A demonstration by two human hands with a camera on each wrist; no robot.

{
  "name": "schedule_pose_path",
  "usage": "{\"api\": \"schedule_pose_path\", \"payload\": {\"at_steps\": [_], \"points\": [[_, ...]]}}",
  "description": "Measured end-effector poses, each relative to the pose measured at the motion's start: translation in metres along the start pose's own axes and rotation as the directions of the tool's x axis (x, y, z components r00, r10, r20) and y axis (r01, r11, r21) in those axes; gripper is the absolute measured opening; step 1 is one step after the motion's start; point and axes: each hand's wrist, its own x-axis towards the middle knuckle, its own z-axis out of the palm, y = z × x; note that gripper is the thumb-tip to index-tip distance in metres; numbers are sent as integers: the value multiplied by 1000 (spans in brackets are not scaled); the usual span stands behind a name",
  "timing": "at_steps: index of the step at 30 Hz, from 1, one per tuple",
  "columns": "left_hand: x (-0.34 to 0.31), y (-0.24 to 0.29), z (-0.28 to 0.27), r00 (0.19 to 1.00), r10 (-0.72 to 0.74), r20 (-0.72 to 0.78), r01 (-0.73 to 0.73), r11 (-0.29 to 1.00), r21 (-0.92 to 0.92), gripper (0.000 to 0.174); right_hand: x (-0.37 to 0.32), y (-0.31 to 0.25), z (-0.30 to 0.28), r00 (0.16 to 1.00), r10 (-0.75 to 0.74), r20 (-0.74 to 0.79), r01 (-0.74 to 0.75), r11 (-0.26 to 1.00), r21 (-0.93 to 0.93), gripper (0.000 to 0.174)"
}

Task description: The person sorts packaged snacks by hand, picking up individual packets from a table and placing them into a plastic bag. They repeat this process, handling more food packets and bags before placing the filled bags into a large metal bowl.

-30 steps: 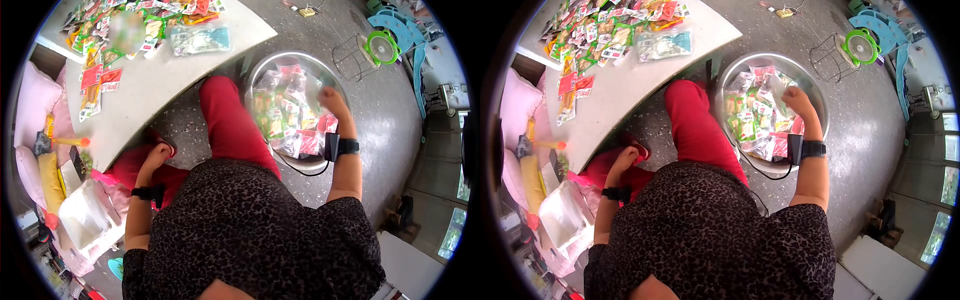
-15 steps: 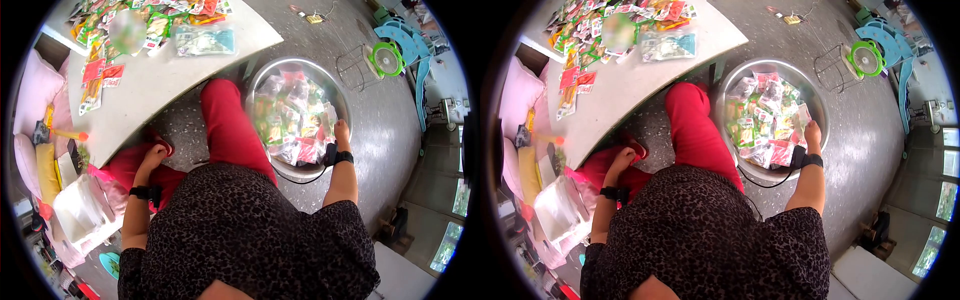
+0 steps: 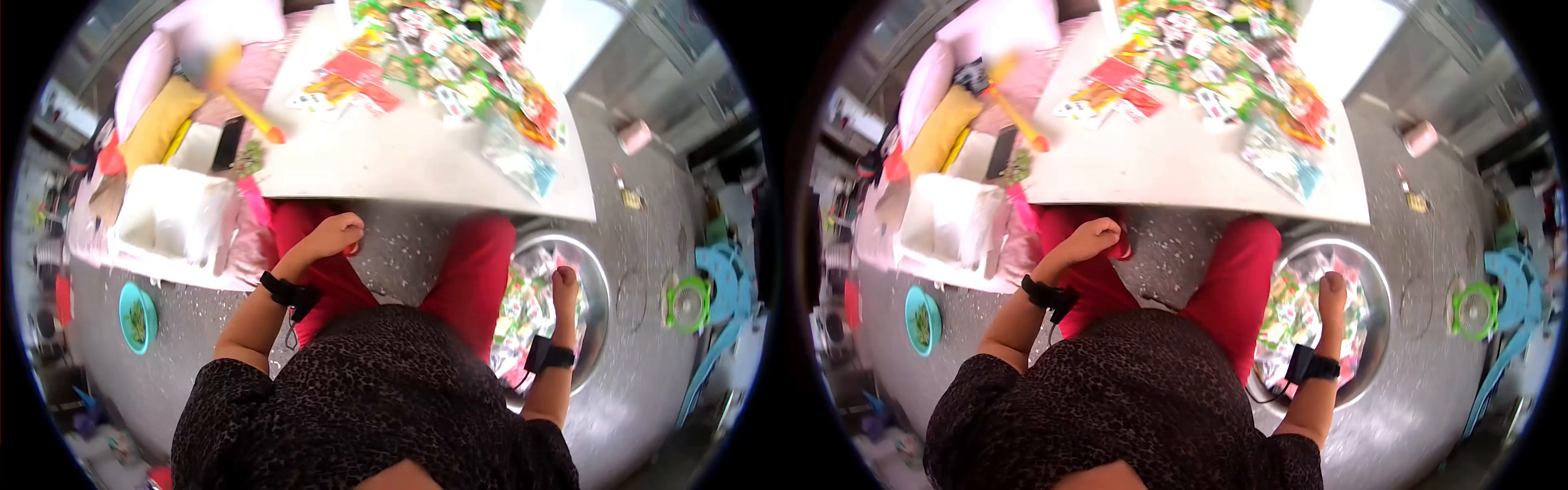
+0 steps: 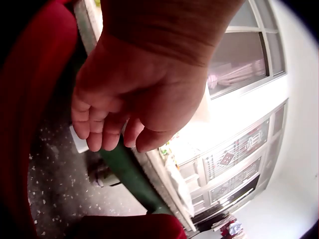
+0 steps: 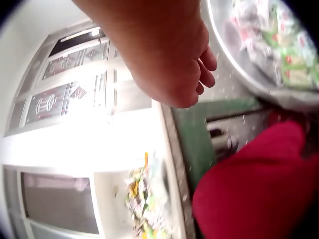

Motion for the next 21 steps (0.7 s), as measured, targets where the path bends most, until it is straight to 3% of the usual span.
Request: {"api": "schedule_pose_path", "payload": {"at_steps": [1,2,3,5,7,9,11,12,14,15,16,19,20,21], "points": [[-7,2,-10,993,80,-91,-79,997,20,14,11,-21,11,998,-21,51,19,999,46,16],[-13,3,-18,972,161,-173,-154,987,50,14,10,-98,9,997,-23,67,14,990,137,16],[-18,5,-25,939,239,-248,-224,971,88,15,17,-106,28,998,-45,43,32,963,268,18],[-34,9,-50,893,279,-352,-252,960,122,15,21,-146,49,982,-190,-5,190,978,82,19],[-51,7,-78,780,357,-514,-272,933,236,16,21,-174,67,914,-405,-12,405,914,-9,21],[-69,-7,-114,679,235,-696,-80,965,249,17,21,-180,87,860,-509,-44,508,861,-24,24],[-95,1,-140,480,332,-812,114,894,433,19,17,-182,102,876,-482,-8,481,876,-16,25],[-103,-18,-160,416,374,-829,248,830,499,22,15,-182,107,863,-505,-2,502,858,-108,25],[-119,-69,-200,328,423,-844,487,690,535,28,9,-181,113,839,-545,11,524,801,-289,25],[-127,-86,-211,300,427,-853,585,624,518,31,9,-179,115,846,-532,20,516,810,-281,25],[-135,-90,-216,308,211,-928,672,642,369,37,11,-177,117,856,-517,26,504,819,-274,25],[-143,-132,-230,385,-145,-911,762,608,225,41,11,-176,119,865,-501,27,484,821,-303,24],[-144,-149,-233,461,-142,-876,720,637,276,39,12,-174,120,863,-504,27,487,818,-307,24],[-143,-143,-233,476,-167,-863,715,646,270,38,13,-173,121,860,-509,27,492,814,-309,23]]}}
